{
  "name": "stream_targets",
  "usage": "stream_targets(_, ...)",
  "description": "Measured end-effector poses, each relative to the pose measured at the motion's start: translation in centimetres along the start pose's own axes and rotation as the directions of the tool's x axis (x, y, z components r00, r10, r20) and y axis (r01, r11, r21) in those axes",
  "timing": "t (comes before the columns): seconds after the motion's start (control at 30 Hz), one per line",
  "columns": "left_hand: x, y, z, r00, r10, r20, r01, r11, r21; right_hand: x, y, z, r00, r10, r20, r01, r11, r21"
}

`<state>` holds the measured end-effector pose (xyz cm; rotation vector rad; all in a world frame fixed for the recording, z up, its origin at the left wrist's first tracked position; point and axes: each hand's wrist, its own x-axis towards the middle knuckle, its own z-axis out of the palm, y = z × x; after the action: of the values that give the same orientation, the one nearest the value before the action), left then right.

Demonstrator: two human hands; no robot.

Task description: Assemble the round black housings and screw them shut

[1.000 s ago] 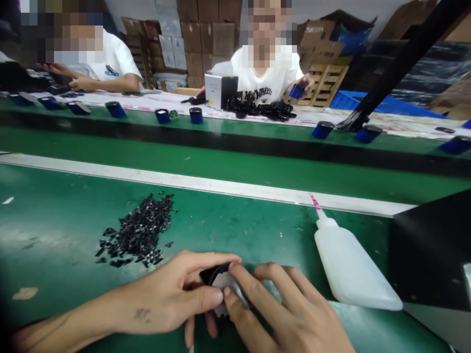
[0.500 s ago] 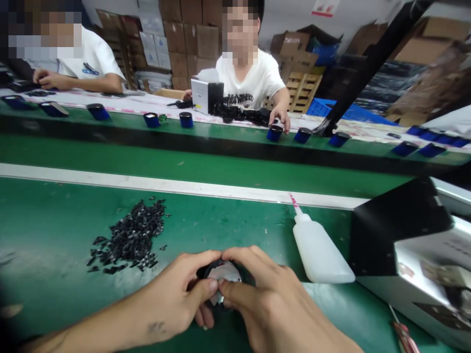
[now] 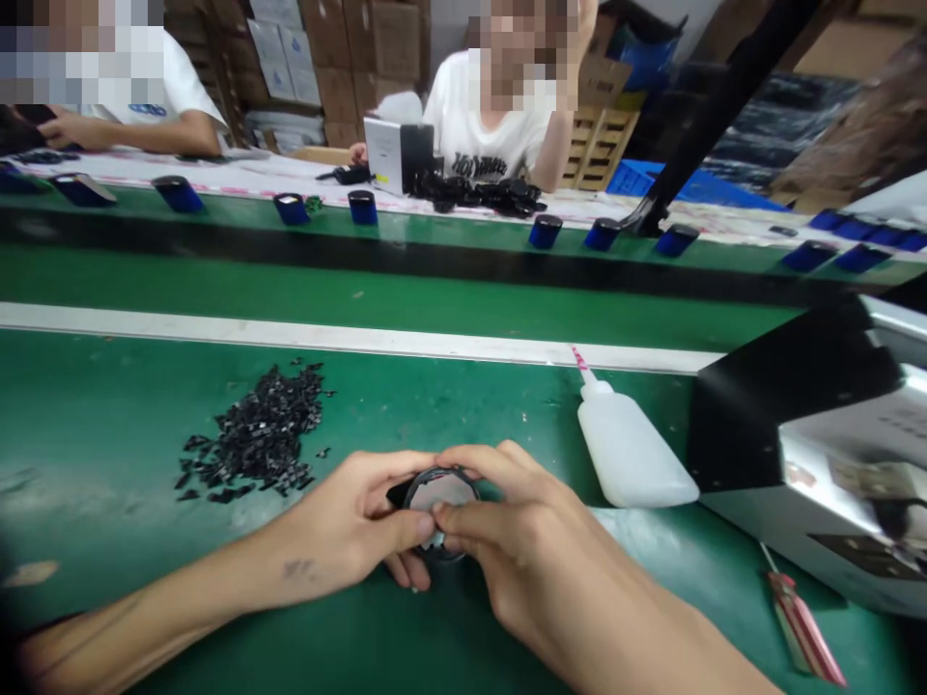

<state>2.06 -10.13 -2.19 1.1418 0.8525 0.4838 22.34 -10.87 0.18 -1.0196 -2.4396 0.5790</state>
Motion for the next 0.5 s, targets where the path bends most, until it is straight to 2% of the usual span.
stream_targets(0.13, 0.0, 0.2, 0.5, 0.991, 0.021, -0.136, 0.003, 0.985, 0.175, 0.3, 0.2, 0.1, 1.0, 0.012, 0.002, -0.012, 1.0, 0.008)
stream_targets(0.2, 0.0, 0.5, 0.6, 0.992, 0.008, -0.127, 0.016, 0.982, 0.186, 0.6, 0.3, 0.2, 0.998, 0.042, 0.043, -0.045, 0.997, 0.061)
stream_targets(0.3, 0.2, 0.9, 0.6, 0.995, -0.064, -0.083, 0.071, 0.994, 0.088, 0.9, 0.5, -0.4, 0.985, 0.1, 0.138, -0.13, 0.963, 0.235)
stream_targets(0.4, 0.4, 1.1, 0.4, 0.989, -0.111, -0.099, 0.108, 0.994, -0.03, 1.0, 0.6, -1.8, 0.971, 0.135, 0.198, -0.204, 0.898, 0.389)
stream_targets(0.47, 0.5, 1.2, 0.2, 0.988, -0.107, -0.11, 0.103, 0.994, -0.047, 0.9, 0.8, -2.4, 0.941, 0.274, 0.199, -0.337, 0.813, 0.476)
stream_targets(0.5, 0.5, 1.2, 0.2, 0.989, -0.103, -0.107, 0.098, 0.994, -0.047, 0.9, 1.0, -2.4, 0.909, 0.362, 0.207, -0.416, 0.746, 0.52)
